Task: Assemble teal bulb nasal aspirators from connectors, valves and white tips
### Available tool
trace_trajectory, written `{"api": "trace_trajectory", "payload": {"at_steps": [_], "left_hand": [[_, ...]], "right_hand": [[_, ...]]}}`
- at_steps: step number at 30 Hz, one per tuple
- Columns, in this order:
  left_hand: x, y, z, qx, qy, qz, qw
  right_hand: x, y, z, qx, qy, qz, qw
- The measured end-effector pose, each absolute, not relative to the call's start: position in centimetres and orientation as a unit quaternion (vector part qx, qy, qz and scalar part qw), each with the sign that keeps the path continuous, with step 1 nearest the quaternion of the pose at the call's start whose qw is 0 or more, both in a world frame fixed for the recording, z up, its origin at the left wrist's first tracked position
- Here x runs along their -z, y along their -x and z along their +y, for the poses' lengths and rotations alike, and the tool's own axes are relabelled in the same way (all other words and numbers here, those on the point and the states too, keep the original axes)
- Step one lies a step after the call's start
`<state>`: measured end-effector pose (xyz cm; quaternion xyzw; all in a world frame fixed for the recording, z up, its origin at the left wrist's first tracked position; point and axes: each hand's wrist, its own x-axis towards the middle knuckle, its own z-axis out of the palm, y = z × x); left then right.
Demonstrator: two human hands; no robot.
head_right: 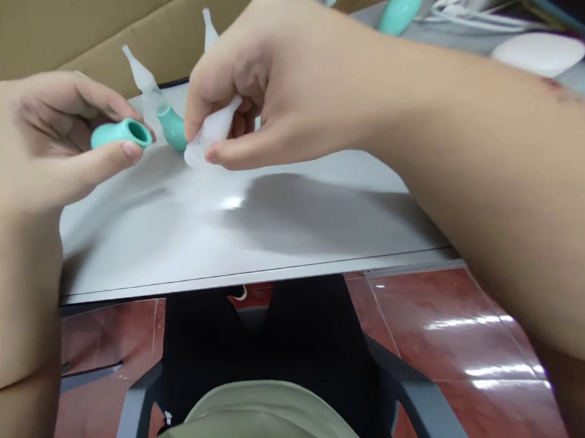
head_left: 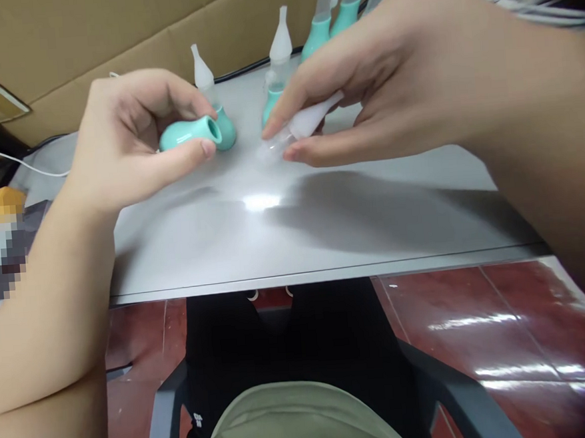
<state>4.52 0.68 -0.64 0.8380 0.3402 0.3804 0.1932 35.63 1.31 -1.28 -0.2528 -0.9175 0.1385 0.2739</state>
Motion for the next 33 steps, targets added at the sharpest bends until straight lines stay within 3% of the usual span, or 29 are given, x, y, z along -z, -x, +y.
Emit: {"api": "trace_trajectory", "payload": {"at_steps": [7,13,21,27,30,33], "left_hand": [[2.8,-3.8,3.3,-0.425,-0.853,0.265,0.147],[3.2,-3.7,4.2,-0.425,-0.840,0.303,0.148],[3.2,-2.8,5.0,-0.357,-0.856,0.349,0.133],[2.1,-3.8,3.6,-0.415,-0.877,0.241,0.014],[2.5,-5.1,2.9,-0.447,-0.877,0.169,0.047],[3.1,-6.5,1.6,-0.456,-0.850,0.226,0.138]], "right_hand": [[2.0,-34.9,2.0,-0.218,0.233,-0.874,0.367],[1.6,-34.3,1.8,-0.304,0.245,-0.842,0.373],[2.3,-34.9,2.9,-0.216,0.217,-0.880,0.363],[2.0,-34.7,3.0,-0.182,0.218,-0.885,0.368],[2.1,-34.3,2.8,-0.179,0.226,-0.876,0.387],[2.2,-33.8,2.4,-0.182,0.231,-0.867,0.402]]}}
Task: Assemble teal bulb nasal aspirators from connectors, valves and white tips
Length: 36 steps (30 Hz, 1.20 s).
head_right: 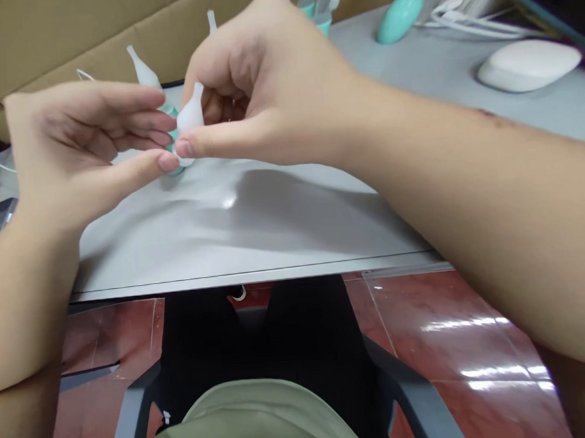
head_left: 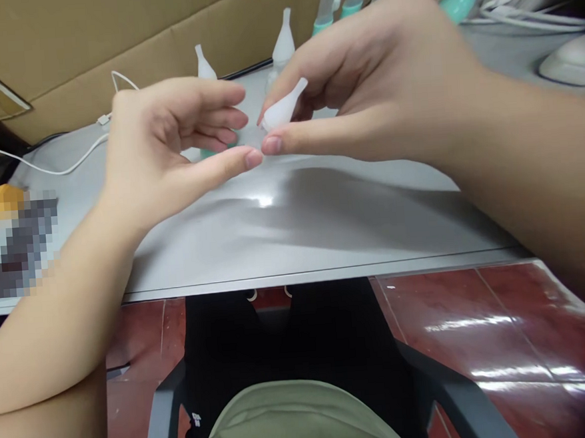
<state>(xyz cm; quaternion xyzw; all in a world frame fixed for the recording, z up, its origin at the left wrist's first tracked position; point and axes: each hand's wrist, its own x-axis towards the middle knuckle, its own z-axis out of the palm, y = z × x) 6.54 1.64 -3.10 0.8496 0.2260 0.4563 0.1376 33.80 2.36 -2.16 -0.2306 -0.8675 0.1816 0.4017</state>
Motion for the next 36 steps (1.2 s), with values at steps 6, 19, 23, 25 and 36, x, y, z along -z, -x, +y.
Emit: {"api": "trace_trajectory", "payload": {"at_steps": [6,19,23,25,36], "left_hand": [[3.1,-7.6,0.7,-0.417,-0.852,0.204,0.244],[2.1,-8.0,-0.5,-0.416,-0.839,0.300,0.180],[1.9,-8.5,-0.9,-0.426,-0.815,0.339,0.199],[2.2,-8.2,-0.5,-0.421,-0.820,0.332,0.201],[2.1,-5.7,2.6,-0.454,-0.826,0.282,0.181]], "right_hand": [[2.3,-33.0,1.7,-0.231,0.229,-0.842,0.430],[2.2,-32.7,1.1,-0.233,0.228,-0.823,0.464],[2.0,-32.7,1.2,-0.213,0.241,-0.816,0.480],[2.0,-32.6,1.2,-0.194,0.252,-0.812,0.489],[2.5,-32.4,1.4,-0.248,0.212,-0.833,0.447]]}}
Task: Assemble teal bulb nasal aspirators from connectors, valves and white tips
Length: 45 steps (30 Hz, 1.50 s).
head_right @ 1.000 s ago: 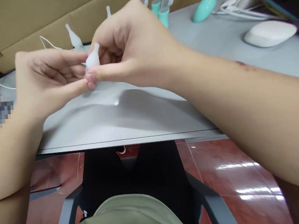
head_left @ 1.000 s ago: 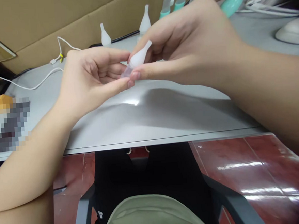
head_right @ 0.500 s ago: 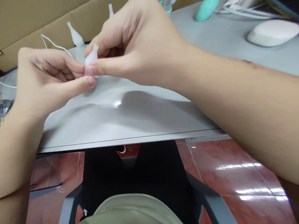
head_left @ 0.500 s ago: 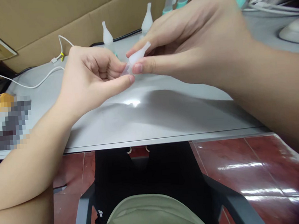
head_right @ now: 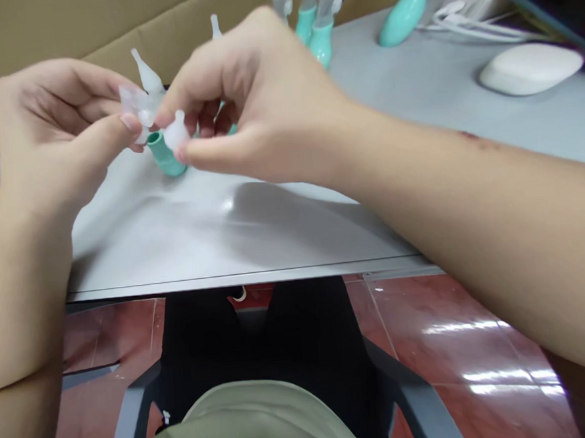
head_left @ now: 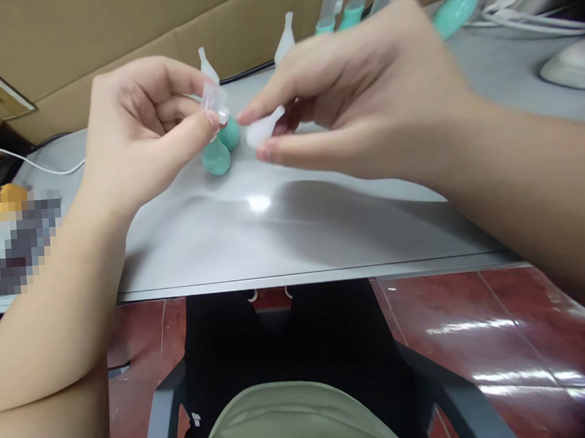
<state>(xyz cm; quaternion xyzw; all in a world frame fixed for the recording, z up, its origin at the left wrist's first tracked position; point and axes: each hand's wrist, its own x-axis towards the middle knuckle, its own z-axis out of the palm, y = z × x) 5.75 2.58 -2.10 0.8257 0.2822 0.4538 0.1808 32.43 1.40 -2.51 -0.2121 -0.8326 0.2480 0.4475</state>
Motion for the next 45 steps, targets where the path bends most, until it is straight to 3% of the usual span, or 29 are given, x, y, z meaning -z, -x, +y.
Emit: {"api": "trace_trajectory", "payload": {"at_steps": [4,14,19,24,28,35,45], "left_hand": [[1.7,-5.5,3.0,-0.429,-0.847,0.245,0.197],[1.4,-6.2,2.6,-0.415,-0.847,0.253,0.214],[1.8,-6.2,3.0,-0.421,-0.859,0.221,0.190],[1.9,-6.2,2.6,-0.423,-0.856,0.228,0.192],[2.0,-6.4,2.1,-0.433,-0.840,0.247,0.213],[2.4,-6.5,2.2,-0.419,-0.851,0.270,0.167],[2.5,-6.9,2.0,-0.444,-0.841,0.251,0.181]], "right_hand": [[3.1,-32.2,1.1,-0.300,0.187,-0.861,0.365],[5.8,-31.0,1.5,-0.227,0.189,-0.924,0.242],[4.5,-32.4,1.9,-0.232,0.194,-0.912,0.279],[3.3,-32.5,1.9,-0.253,0.225,-0.828,0.448],[3.3,-31.6,1.5,-0.247,0.213,-0.798,0.507],[3.2,-31.3,1.0,-0.192,0.219,-0.813,0.505],[2.7,-31.4,0.2,-0.137,0.294,-0.824,0.464]]}}
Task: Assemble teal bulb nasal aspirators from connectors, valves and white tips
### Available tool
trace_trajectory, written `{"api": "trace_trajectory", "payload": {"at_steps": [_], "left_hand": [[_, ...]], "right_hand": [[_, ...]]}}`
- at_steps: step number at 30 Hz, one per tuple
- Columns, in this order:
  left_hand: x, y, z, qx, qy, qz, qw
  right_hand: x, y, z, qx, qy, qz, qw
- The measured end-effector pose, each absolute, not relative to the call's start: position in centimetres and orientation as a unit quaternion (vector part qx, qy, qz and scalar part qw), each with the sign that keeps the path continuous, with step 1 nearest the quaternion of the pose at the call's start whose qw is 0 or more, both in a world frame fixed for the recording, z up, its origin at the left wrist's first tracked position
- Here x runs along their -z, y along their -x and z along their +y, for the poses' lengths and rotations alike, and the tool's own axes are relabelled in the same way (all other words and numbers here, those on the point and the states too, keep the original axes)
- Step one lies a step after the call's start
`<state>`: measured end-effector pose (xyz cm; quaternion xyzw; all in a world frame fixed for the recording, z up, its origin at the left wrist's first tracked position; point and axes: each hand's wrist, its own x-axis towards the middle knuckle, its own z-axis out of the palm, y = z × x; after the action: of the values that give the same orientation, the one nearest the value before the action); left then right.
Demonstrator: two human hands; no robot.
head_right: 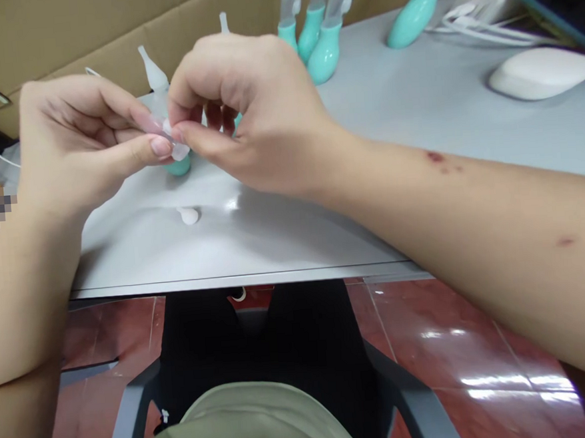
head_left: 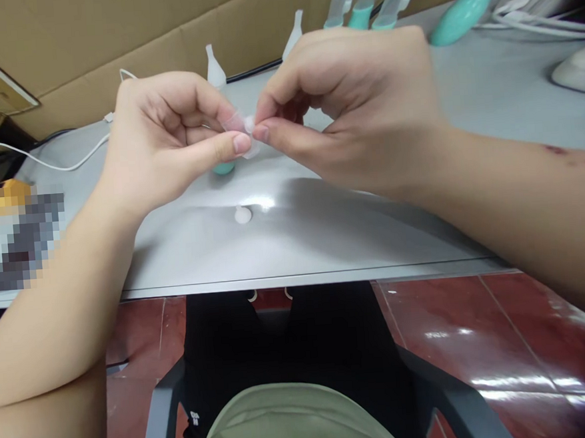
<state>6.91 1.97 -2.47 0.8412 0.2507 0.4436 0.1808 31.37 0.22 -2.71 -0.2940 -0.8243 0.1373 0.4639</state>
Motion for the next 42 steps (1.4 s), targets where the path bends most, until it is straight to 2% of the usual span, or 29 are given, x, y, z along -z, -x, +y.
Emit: {"api": "trace_trajectory", "payload": {"at_steps": [4,12,18,29,34,37,42], "left_hand": [[1.9,-7.4,1.0,-0.446,-0.830,0.279,0.186],[2.0,-7.1,1.7,-0.446,-0.843,0.194,0.232],[2.2,-6.6,2.4,-0.437,-0.849,0.164,0.248],[2.4,-6.5,3.0,-0.435,-0.850,0.147,0.258],[2.3,-6.3,3.0,-0.430,-0.858,0.134,0.247],[2.3,-6.4,3.0,-0.443,-0.853,0.142,0.236],[2.3,-6.7,2.5,-0.456,-0.848,0.179,0.201]], "right_hand": [[2.9,-31.4,0.4,-0.127,0.300,-0.832,0.449],[3.5,-31.6,1.0,-0.123,0.240,-0.863,0.427],[3.5,-32.0,1.9,-0.191,0.198,-0.870,0.408],[3.4,-32.0,2.5,-0.188,0.217,-0.885,0.367],[3.4,-31.9,2.5,-0.261,0.218,-0.842,0.418],[3.3,-31.8,2.1,-0.257,0.202,-0.828,0.456],[3.0,-31.6,1.4,-0.245,0.228,-0.815,0.472]]}}
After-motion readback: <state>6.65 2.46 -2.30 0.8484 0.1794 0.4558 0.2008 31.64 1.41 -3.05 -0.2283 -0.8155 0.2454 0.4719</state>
